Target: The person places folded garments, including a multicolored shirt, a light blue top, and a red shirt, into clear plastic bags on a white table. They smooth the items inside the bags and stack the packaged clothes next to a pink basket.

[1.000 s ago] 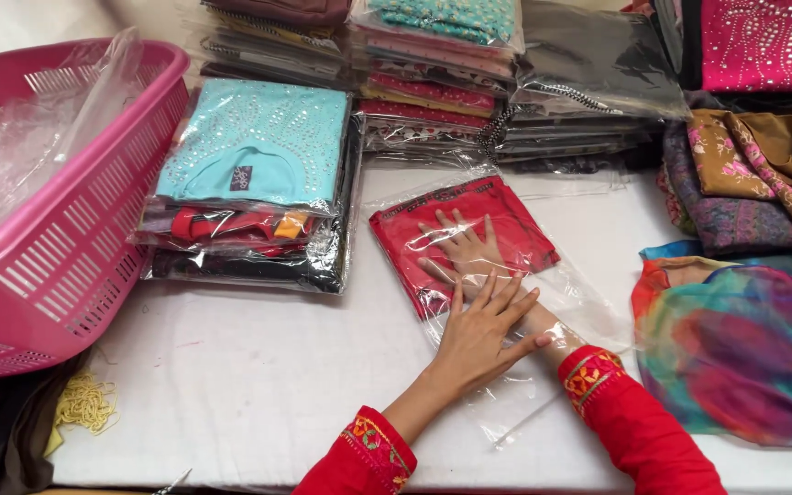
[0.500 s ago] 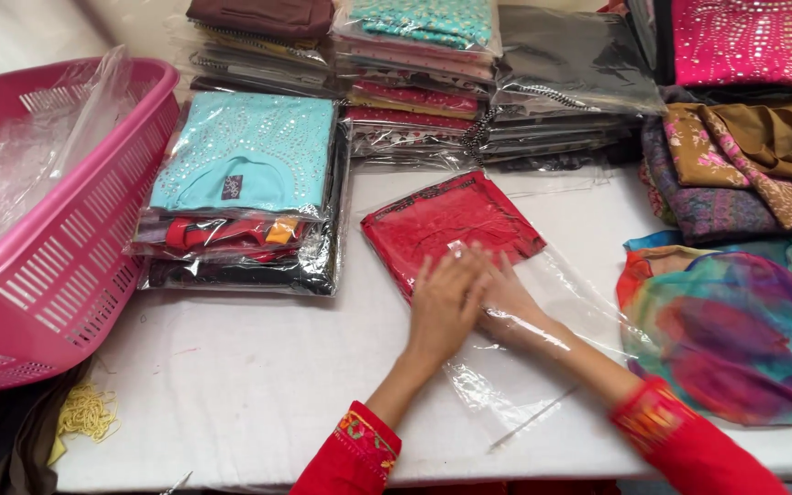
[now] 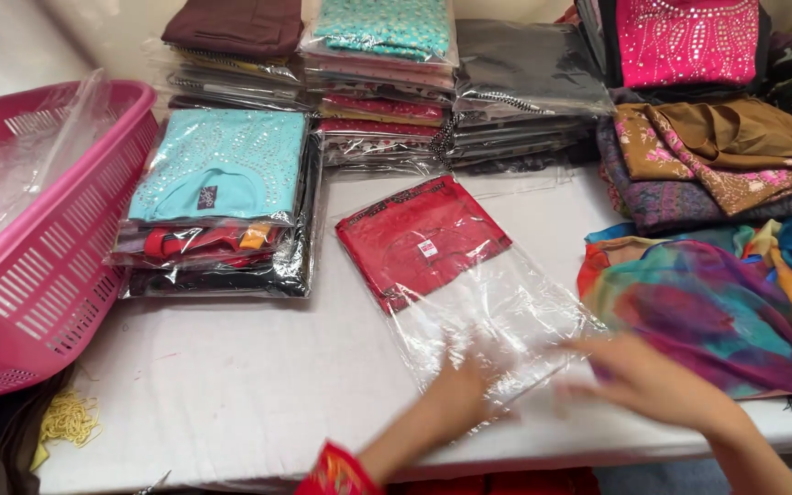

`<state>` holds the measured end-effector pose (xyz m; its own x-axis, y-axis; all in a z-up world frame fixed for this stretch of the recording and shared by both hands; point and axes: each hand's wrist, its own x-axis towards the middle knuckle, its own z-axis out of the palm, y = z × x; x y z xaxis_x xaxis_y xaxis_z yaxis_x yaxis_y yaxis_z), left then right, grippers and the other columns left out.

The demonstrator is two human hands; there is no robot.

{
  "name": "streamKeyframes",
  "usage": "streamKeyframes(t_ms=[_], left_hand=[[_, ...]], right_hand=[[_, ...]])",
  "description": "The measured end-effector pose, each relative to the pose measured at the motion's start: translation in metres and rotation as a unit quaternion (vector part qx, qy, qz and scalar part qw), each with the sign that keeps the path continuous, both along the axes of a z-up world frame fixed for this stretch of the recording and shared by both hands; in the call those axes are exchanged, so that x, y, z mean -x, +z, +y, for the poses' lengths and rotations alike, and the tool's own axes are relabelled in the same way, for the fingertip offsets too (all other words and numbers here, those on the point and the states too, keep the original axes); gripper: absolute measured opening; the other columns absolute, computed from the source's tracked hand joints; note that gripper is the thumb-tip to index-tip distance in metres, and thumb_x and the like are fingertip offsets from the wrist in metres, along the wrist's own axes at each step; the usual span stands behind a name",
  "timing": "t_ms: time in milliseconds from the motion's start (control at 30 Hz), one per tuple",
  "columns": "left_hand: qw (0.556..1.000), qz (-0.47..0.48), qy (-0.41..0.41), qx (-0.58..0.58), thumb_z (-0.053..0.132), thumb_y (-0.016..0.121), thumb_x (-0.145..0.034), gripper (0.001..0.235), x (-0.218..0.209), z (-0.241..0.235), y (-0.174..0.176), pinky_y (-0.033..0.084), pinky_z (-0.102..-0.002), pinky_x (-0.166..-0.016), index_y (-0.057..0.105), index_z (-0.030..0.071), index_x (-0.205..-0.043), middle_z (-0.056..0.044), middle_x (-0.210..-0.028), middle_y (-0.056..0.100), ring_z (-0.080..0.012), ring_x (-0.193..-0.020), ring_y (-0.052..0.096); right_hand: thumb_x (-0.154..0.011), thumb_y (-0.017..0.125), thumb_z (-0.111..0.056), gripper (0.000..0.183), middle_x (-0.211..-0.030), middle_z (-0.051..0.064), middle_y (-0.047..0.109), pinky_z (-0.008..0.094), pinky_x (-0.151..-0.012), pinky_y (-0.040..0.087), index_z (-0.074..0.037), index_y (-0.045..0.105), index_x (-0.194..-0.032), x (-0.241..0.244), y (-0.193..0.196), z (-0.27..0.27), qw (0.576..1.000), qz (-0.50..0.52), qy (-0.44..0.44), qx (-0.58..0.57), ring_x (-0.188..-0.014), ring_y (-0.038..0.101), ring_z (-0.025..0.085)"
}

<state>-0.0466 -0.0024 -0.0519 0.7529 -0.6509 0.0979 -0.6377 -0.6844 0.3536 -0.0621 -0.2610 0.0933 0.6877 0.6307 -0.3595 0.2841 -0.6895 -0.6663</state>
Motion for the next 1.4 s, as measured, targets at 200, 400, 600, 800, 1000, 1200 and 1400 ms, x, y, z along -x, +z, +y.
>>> streamKeyframes(t_ms=[200,400,600,800,1000,1200,1400], left_hand=[[0.967,0.09,-0.096,0.216,0.037,0.057,-0.106,0.033,0.025,0.063,-0.009,0.044,-0.048,-0.12,0.072,0.016,-0.127,-0.004,-0.136,0.071,-0.0274,-0.129,0.062],[0.866,0.084,0.444,0.214,0.041,0.061,-0.102,0.042,-0.026,0.119,0.061,0.056,-0.032,-0.068,0.081,0.006,-0.091,-0.007,-0.074,0.076,-0.0172,-0.066,0.073],[0.845,0.234,0.389,0.283,0.043,0.072,-0.09,0.042,-0.06,0.123,0.026,0.059,-0.027,-0.061,0.081,0.002,-0.091,-0.008,-0.071,0.076,-0.0127,-0.061,0.072],[0.824,0.304,0.337,0.34,0.037,0.076,-0.091,0.036,-0.075,0.136,0.0,0.059,-0.023,-0.063,0.081,0.001,-0.093,-0.006,-0.081,0.079,-0.0096,-0.068,0.072],[0.805,0.27,0.254,0.464,0.021,0.076,-0.089,0.023,-0.09,0.164,-0.02,0.059,-0.023,-0.067,0.078,0.001,-0.1,-0.006,-0.086,0.08,-0.0103,-0.075,0.073],[0.843,0.029,0.289,0.452,0.018,0.077,-0.093,0.014,-0.059,0.151,0.118,0.056,-0.023,-0.07,0.079,0.005,-0.1,-0.003,-0.092,0.08,-0.0089,-0.08,0.07],[0.839,-0.09,0.194,0.501,0.014,0.078,-0.092,0.012,-0.071,0.14,0.173,0.06,-0.024,-0.082,0.077,0.006,-0.102,-0.001,-0.099,0.079,-0.0065,-0.092,0.073]], right_hand=[[-0.092,0.066,-0.037,0.058,-0.134,0.012,0.062,0.038,-0.092,0.051,-0.009,0.058,-0.142,-0.163,-0.105,-0.018,0.944,-0.215,-0.211,-0.134,-0.119,0.061,0.025],[-0.089,0.075,-0.045,0.068,-0.106,0.012,0.072,0.03,-0.075,0.057,-0.006,0.059,-0.142,-0.25,-0.161,-0.023,0.927,-0.034,-0.339,-0.153,-0.088,0.068,0.017],[-0.086,0.075,-0.038,0.04,-0.077,-0.002,0.063,0.028,-0.05,0.041,-0.006,0.079,-0.11,-0.274,-0.172,-0.033,0.934,0.097,-0.318,-0.131,-0.06,0.05,0.011],[-0.096,0.075,-0.023,0.019,-0.077,-0.008,0.057,0.021,-0.053,0.036,-0.007,0.08,-0.103,-0.267,-0.16,-0.038,0.92,0.172,-0.268,-0.227,-0.063,0.045,0.003],[-0.092,0.071,-0.018,0.018,-0.1,-0.005,0.075,0.022,-0.071,0.049,-0.009,0.076,-0.107,-0.232,-0.102,-0.037,0.905,0.159,-0.274,-0.285,-0.079,0.059,0.003],[-0.091,0.075,-0.008,0.02,-0.106,0.006,0.077,0.026,-0.094,0.055,-0.002,0.076,-0.11,-0.197,-0.031,-0.04,0.861,-0.053,-0.252,-0.439,-0.099,0.07,0.01],[-0.093,0.075,0.002,0.023,-0.109,0.01,0.074,0.027,-0.094,0.056,-0.001,0.075,-0.115,-0.195,0.029,-0.04,0.828,-0.074,-0.198,-0.52,-0.099,0.07,0.013]])
